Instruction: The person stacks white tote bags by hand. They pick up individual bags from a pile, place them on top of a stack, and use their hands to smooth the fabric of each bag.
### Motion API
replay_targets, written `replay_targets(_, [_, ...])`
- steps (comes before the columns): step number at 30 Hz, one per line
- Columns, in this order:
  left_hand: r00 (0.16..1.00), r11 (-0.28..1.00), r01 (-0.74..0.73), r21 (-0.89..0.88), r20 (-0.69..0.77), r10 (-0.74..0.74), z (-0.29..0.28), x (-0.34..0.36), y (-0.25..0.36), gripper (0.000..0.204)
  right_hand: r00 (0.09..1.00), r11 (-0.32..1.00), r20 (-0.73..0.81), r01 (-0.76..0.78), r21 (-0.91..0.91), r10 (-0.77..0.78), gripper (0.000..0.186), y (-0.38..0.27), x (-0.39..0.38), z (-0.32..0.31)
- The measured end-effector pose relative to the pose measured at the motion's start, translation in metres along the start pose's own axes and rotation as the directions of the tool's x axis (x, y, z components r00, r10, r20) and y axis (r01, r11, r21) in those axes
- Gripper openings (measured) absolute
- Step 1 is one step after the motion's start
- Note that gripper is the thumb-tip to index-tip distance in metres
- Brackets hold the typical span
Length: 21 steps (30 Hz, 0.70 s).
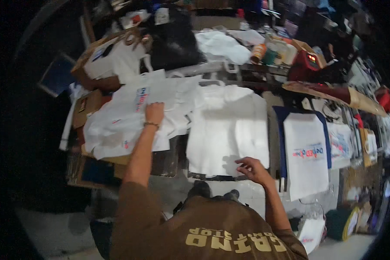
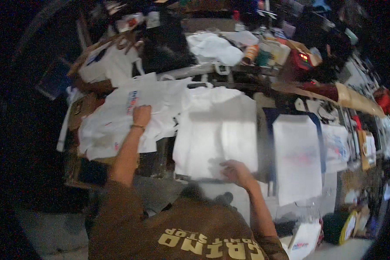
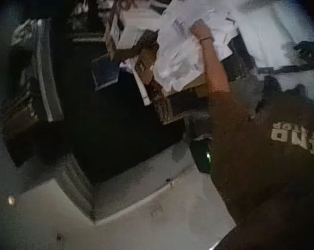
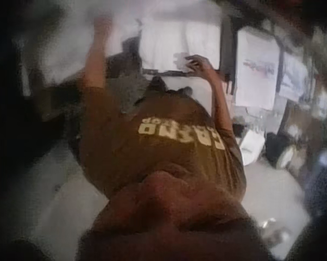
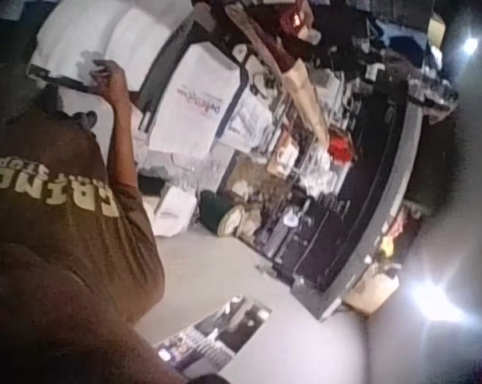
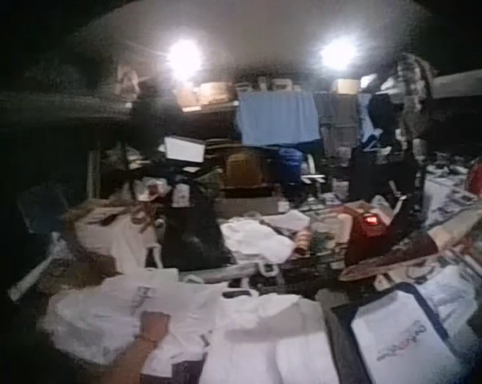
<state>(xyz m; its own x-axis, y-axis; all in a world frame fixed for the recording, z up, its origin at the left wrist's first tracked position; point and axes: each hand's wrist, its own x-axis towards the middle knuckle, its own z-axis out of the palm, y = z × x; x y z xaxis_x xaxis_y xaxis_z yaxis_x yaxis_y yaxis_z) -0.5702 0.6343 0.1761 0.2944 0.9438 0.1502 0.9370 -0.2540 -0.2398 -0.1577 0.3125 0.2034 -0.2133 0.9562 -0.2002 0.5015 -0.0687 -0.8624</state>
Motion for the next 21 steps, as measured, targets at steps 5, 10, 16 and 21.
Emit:
replay_targets(5, [0.978,0.986,-0.165,0.005,-0.126,0.164,-0.004,0.021,0.032,0.025,0.992,0.994,-0.095,0.085,0.062,-0.079,0.028,0.013,0.003,0.02])
replay_targets(10, [0.973,0.995,0.086,-0.048,-0.21,-0.094,0.042,0.044,-0.029,0.021,0.988,0.987,-0.113,0.118,0.105,-0.107,0.031,0.006,0.023,0.031])
replay_targets(16, [0.913,0.663,-0.276,-0.696,-0.405,-0.045,-0.155,0.004,0.056,0.035,0.955,0.642,-0.265,0.121,0.757,0.133,0.043,0.037,0.039,0.013])
replay_targets(21, [0.744,0.307,-0.655,-0.69,-0.521,0.418,-0.183,-0.097,0.118,0.028,0.947,-0.035,-0.257,0.268,0.963,0.194,0.079,0.062,0.057,-0.019])
